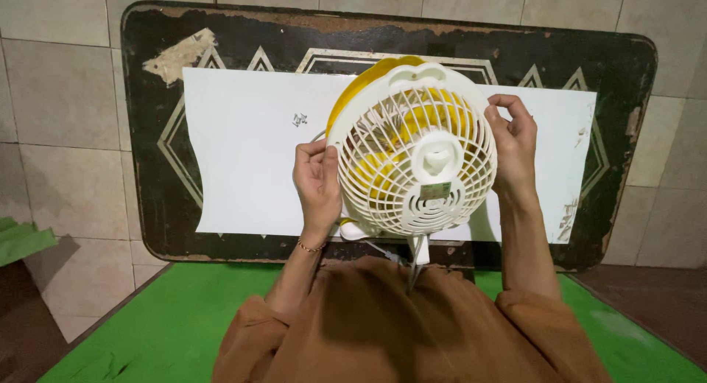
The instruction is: The person uses a screwdriver to remove screws from the back of a small electric fan. They then detach the rear grille and separate the front grille with the fan blades from the main motor housing.
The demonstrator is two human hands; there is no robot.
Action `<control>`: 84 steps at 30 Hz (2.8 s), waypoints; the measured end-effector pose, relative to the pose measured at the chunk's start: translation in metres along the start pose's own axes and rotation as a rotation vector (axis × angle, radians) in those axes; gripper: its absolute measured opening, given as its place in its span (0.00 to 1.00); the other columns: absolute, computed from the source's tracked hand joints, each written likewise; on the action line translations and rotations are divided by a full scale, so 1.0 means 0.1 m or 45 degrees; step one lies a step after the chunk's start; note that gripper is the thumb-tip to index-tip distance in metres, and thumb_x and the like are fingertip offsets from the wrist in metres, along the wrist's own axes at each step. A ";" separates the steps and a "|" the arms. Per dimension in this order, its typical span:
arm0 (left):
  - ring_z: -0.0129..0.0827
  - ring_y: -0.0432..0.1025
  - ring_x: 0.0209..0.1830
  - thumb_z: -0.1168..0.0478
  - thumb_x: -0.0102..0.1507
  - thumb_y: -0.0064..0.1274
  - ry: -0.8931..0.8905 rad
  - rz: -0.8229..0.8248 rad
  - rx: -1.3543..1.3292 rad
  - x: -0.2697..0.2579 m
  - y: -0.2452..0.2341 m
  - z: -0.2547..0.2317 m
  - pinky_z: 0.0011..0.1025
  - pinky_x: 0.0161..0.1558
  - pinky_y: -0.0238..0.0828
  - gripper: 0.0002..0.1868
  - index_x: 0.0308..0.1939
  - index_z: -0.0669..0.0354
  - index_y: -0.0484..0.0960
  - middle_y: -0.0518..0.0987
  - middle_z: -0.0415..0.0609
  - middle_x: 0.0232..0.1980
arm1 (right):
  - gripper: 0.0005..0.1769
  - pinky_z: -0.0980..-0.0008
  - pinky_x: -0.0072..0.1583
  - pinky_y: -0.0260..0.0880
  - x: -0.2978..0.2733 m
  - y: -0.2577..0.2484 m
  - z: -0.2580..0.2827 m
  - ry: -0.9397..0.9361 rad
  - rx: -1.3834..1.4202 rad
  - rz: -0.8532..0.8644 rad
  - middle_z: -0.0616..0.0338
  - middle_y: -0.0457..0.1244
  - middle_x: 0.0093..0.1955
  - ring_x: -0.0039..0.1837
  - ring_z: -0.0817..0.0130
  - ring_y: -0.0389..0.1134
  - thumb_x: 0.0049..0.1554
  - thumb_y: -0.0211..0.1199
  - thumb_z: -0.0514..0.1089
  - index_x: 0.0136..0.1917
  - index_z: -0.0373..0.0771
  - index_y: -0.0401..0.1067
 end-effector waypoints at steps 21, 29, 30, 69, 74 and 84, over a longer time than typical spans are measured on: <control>0.39 0.69 0.71 0.68 0.73 0.50 0.288 0.234 0.402 -0.02 0.01 -0.65 0.36 0.70 0.73 0.08 0.55 0.66 0.74 0.71 0.60 0.72 | 0.16 0.73 0.45 0.75 -0.08 0.02 -0.07 0.106 0.310 -0.003 0.51 0.70 0.47 0.41 0.70 0.72 0.66 0.55 0.39 0.61 0.28 0.75; 0.46 0.69 0.69 0.64 0.68 0.58 0.033 0.108 0.711 0.02 -0.14 -0.26 0.36 0.65 0.71 0.30 0.70 0.67 0.64 0.67 0.62 0.72 | 0.16 0.74 0.45 0.73 -0.09 0.05 -0.14 0.047 0.685 0.156 0.53 0.68 0.46 0.41 0.71 0.69 0.66 0.56 0.40 0.62 0.29 0.73; 0.46 0.69 0.69 0.62 0.67 0.59 -0.070 0.126 0.637 0.03 -0.14 -0.18 0.35 0.65 0.71 0.33 0.72 0.67 0.60 0.66 0.62 0.72 | 0.16 0.74 0.45 0.73 -0.10 0.05 -0.15 0.043 0.727 0.177 0.54 0.68 0.46 0.41 0.71 0.69 0.65 0.56 0.40 0.63 0.29 0.73; 0.25 0.65 0.30 0.47 0.65 0.64 -0.464 1.051 0.521 -0.56 1.28 0.44 0.26 0.33 0.66 0.24 0.40 0.70 0.81 0.74 0.47 0.31 | 0.23 0.76 0.45 0.63 -0.29 0.23 -0.38 0.043 1.877 1.193 0.64 0.57 0.41 0.40 0.75 0.59 0.63 0.63 0.42 0.69 0.35 0.64; 0.19 0.67 0.25 0.48 0.62 0.64 -0.406 1.081 0.679 -0.51 1.14 0.23 0.22 0.29 0.65 0.20 0.38 0.65 0.84 0.78 0.43 0.26 | 0.23 0.74 0.48 0.65 -0.21 0.50 -0.46 0.069 1.925 1.223 0.61 0.59 0.44 0.44 0.71 0.62 0.64 0.62 0.43 0.70 0.34 0.64; 0.15 0.65 0.30 0.61 0.68 0.60 -0.465 0.809 -0.034 -0.72 0.98 0.46 0.22 0.31 0.62 0.11 0.39 0.68 0.84 0.78 0.36 0.31 | 0.26 0.67 0.56 0.68 -0.40 0.53 -0.27 0.020 1.857 1.142 0.56 0.60 0.54 0.54 0.66 0.64 0.65 0.57 0.47 0.72 0.35 0.62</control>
Point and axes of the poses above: each hand's wrist, its own x-axis towards the middle knuckle, its own y-axis out of the palm, z = x × y, the point moved 6 cm from there along x, towards the middle knuckle
